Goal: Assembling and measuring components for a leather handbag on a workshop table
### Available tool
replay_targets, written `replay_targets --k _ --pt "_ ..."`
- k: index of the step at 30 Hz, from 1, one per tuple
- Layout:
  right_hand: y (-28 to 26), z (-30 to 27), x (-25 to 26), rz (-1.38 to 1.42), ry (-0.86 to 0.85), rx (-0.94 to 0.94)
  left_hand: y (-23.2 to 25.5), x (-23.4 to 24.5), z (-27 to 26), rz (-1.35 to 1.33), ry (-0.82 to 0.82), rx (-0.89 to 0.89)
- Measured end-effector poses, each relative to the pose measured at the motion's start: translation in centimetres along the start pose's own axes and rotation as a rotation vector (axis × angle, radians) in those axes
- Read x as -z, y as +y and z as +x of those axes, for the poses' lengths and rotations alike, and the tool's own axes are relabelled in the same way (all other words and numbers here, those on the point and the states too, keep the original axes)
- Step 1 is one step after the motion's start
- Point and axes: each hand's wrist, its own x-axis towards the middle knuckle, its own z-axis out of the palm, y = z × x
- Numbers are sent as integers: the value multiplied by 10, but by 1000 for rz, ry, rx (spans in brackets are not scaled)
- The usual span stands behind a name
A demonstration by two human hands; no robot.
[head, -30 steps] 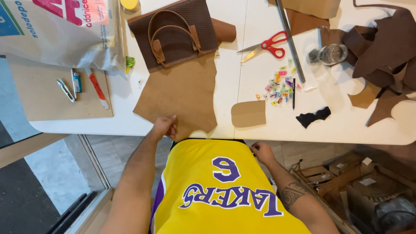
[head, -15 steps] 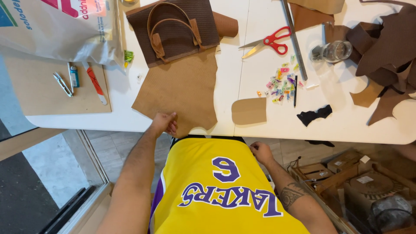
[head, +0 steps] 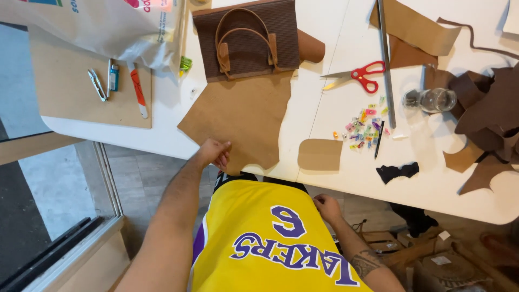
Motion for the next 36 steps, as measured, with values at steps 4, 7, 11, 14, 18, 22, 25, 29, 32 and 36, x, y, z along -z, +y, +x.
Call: replay_targets --k 4,7,11,14,18,22,25,29,32,36 --pt "-6 1 7 1 12 11 4 3 4 23 -2 2" --pt "-5 -11 12 -18 5 20 -14 -5 19 91 42 1" --pt "-20 -24 29 15 44 30 -26 -20 32 680 424 -102" --pt "-33 -47 43 57 70 4 -38 -43 15 737 495 -162" --pt "-30 -50 50 43 50 -22 -20 -10 36 816 678 -310" --pt "-35 -61 57 37 59 -233 28 45 75 664 1170 -661" --pt "-41 -71 60 57 95 -262 73 73 86 793 1169 -560" --pt "-53 -95 62 168 144 -287 71 87 142 887 1079 -510" --pt "-52 -101 56 285 153 -257 70 33 102 450 1046 -909" --pt "-50 -76 41 268 229 -203 64 -56 29 420 775 -1053"
